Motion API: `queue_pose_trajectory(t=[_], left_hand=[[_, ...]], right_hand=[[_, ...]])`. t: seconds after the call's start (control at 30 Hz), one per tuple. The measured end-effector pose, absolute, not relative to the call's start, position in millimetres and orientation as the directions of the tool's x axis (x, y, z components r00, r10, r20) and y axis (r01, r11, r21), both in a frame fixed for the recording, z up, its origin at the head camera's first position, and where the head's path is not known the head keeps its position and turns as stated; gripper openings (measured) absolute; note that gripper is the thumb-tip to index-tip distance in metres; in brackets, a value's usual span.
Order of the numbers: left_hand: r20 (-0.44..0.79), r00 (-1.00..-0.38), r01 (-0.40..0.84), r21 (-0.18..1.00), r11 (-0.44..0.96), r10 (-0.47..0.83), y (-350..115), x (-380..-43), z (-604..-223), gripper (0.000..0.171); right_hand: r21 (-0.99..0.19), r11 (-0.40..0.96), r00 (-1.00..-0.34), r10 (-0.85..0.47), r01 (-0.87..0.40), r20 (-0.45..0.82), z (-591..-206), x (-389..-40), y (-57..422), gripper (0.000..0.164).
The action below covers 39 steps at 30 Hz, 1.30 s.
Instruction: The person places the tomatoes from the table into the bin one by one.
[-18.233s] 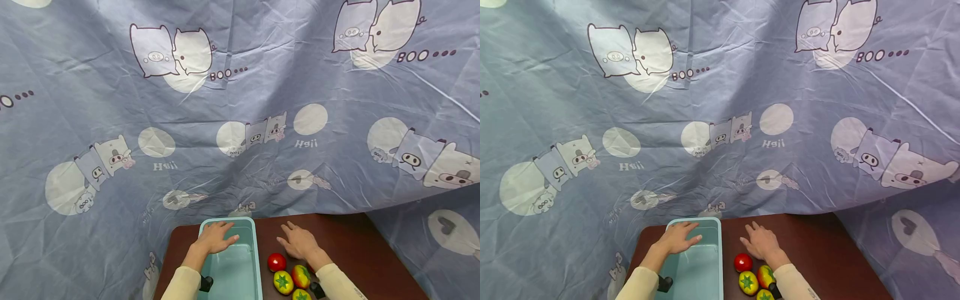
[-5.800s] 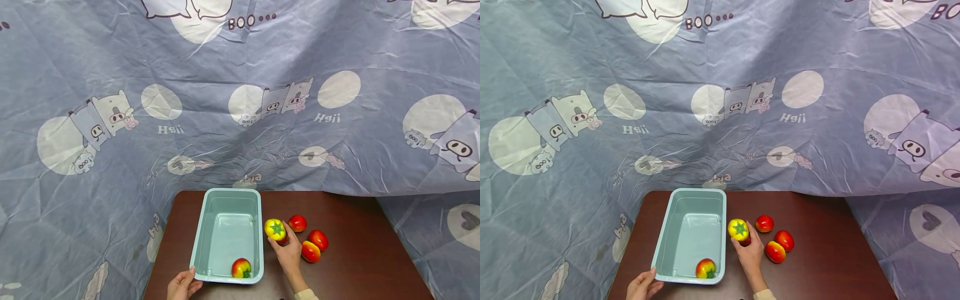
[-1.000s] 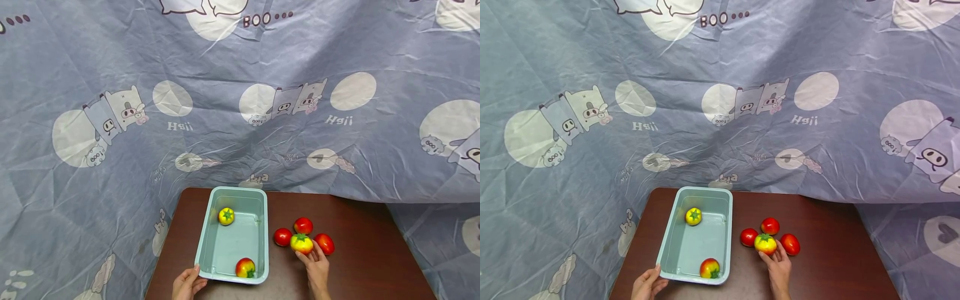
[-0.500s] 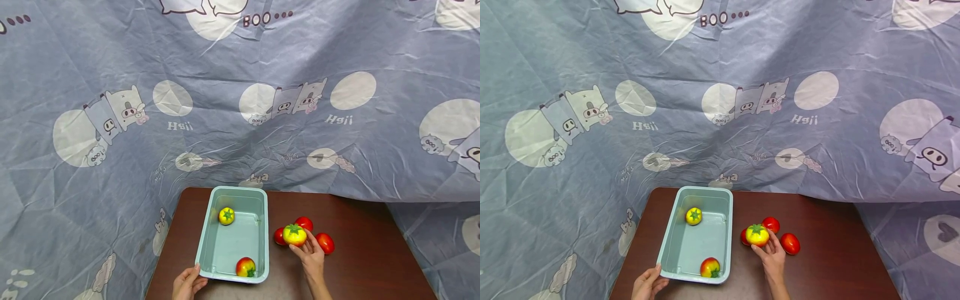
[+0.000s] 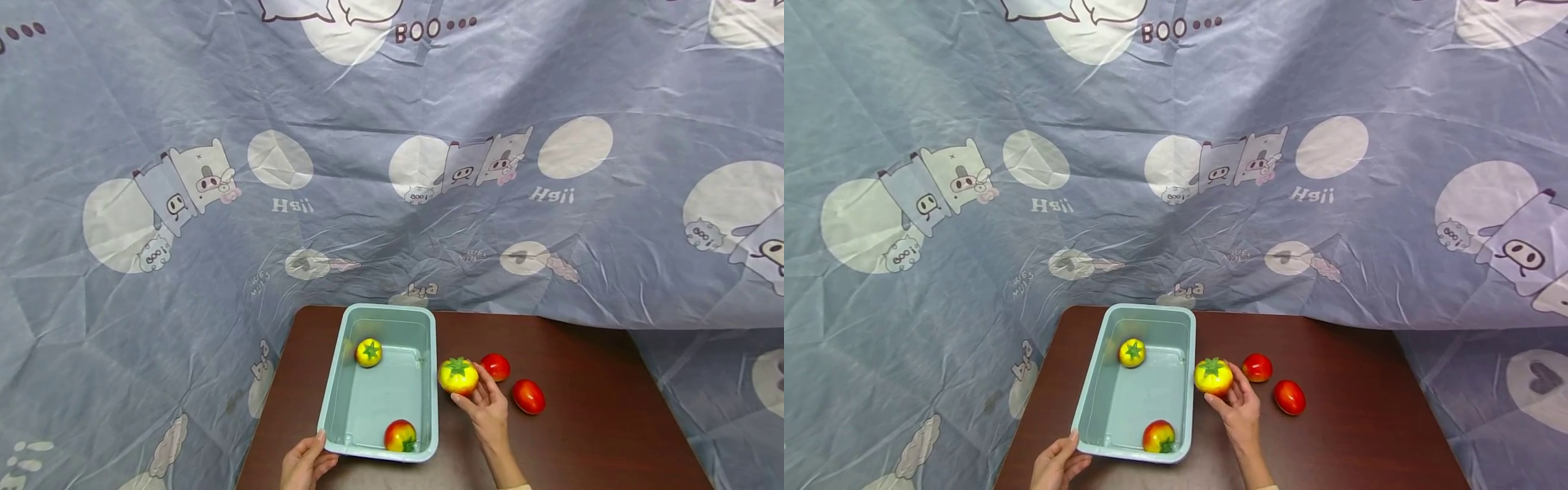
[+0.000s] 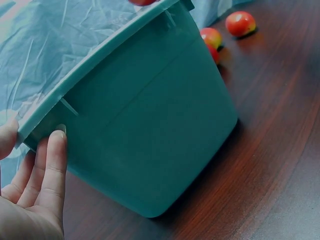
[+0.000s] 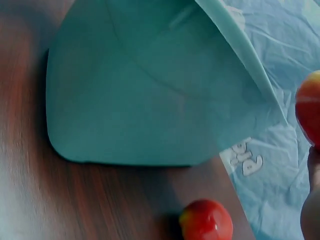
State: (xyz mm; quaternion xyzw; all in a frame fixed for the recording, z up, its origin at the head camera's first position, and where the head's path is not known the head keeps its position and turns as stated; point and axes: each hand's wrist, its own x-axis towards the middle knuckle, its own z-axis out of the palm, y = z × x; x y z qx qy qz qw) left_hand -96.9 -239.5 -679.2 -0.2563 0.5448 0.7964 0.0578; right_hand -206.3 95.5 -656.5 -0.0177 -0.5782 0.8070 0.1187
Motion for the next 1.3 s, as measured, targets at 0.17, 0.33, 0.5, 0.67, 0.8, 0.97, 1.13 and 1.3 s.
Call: queue_pose_trajectory(t=[0.17,0.33,0.5,0.67,0.8,0.97,1.13,1.3], left_hand=[[-0.470,-0.862,-0.367,0.837,-0.406,-0.190,-239,-98,-678,0.020],[-0.469,-0.862,-0.363,0.838,-0.408,-0.195,-239,-99,-678,0.019],[-0.470,-0.863,-0.363,0.833,-0.417,-0.188,-239,-99,-678,0.019],[-0.461,-0.868,-0.354,0.835,-0.421,-0.183,-239,-100,-678,0.018],[-0.465,-0.866,-0.360,0.834,-0.418,-0.183,-238,-100,-678,0.019],[-0.477,-0.861,-0.373,0.829,-0.418,-0.178,-239,-100,-680,0.020],[-0.473,-0.863,-0.371,0.830,-0.416,-0.175,-239,-99,-679,0.020],[-0.485,-0.855,-0.381,0.828,-0.412,-0.184,-239,-97,-679,0.021]], right_hand=[[-0.929,-0.326,-0.982,0.131,-0.175,0.139,-653,-206,81,0.081],[-0.922,-0.342,-0.984,0.064,-0.181,0.169,-652,-204,71,0.082],[-0.919,-0.329,-0.974,-0.001,-0.215,0.228,-653,-203,62,0.080],[-0.920,-0.321,-0.967,-0.048,-0.224,0.252,-653,-201,53,0.079],[-0.906,-0.340,-0.951,-0.087,-0.253,0.298,-655,-201,49,0.079],[-0.881,-0.339,-0.920,-0.097,-0.329,0.381,-657,-202,51,0.073],[-0.905,-0.279,-0.942,-0.010,-0.321,0.337,-661,-203,60,0.057],[-0.925,-0.269,-0.962,0.126,-0.269,0.243,-672,-205,84,0.040]])
